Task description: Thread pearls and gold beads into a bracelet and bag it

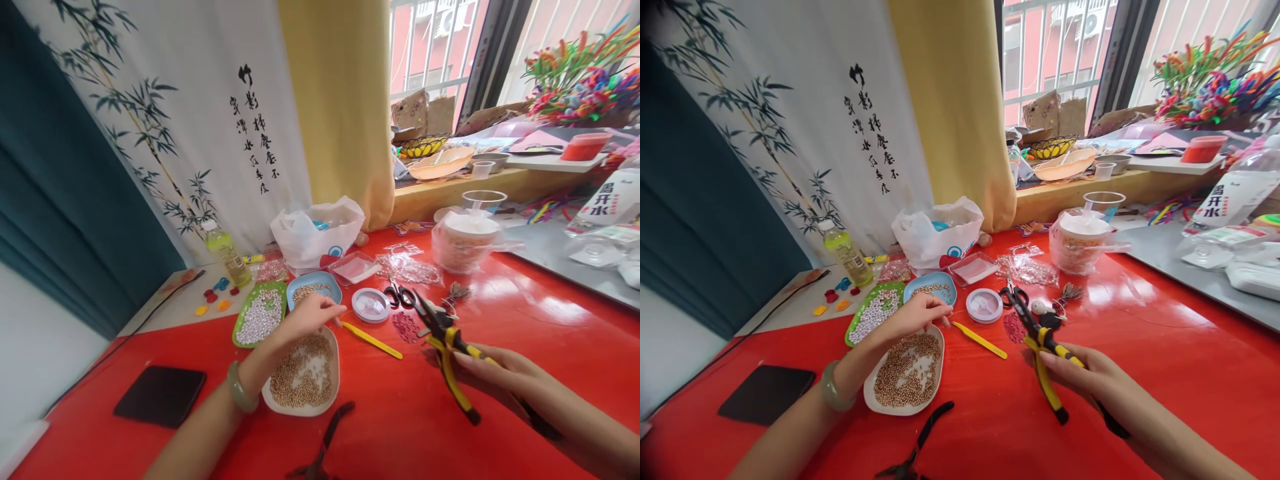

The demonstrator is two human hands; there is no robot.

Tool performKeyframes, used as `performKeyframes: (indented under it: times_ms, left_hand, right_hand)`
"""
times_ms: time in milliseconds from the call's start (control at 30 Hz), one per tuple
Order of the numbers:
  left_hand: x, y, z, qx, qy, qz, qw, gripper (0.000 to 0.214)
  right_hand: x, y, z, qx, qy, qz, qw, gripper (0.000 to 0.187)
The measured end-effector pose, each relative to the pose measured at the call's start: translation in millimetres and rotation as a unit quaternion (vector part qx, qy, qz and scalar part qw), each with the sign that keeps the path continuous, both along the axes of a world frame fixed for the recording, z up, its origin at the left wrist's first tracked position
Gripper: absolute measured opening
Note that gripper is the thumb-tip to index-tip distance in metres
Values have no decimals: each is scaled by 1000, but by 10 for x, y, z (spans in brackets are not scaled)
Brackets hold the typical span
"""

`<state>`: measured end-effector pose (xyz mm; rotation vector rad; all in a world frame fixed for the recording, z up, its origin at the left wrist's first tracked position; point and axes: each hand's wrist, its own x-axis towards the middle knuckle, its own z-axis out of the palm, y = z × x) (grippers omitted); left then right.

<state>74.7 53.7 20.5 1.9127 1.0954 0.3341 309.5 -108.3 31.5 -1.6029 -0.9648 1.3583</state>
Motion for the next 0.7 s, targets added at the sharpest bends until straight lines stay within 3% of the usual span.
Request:
performKeyframes:
  times_ms: [100,200,433,700]
  left_hand:
    - [-20,-40,45,-71,-46,-19,996,38]
    - [-40,-72,78,-117,-61,-23,991,30]
    - [-44,-77,56,-117,-103,21,988,17]
    - [-60,-96,16,-94,-137,31,986,18]
  right_hand:
    - [-139,37,-7,-64,152,40,985,32]
    - [-233,117,-80,-103,210,60,970,23]
    - [-395,380,-31,-183,209,96,956,16]
    - [-467,604,34,-192,187,96,959,23]
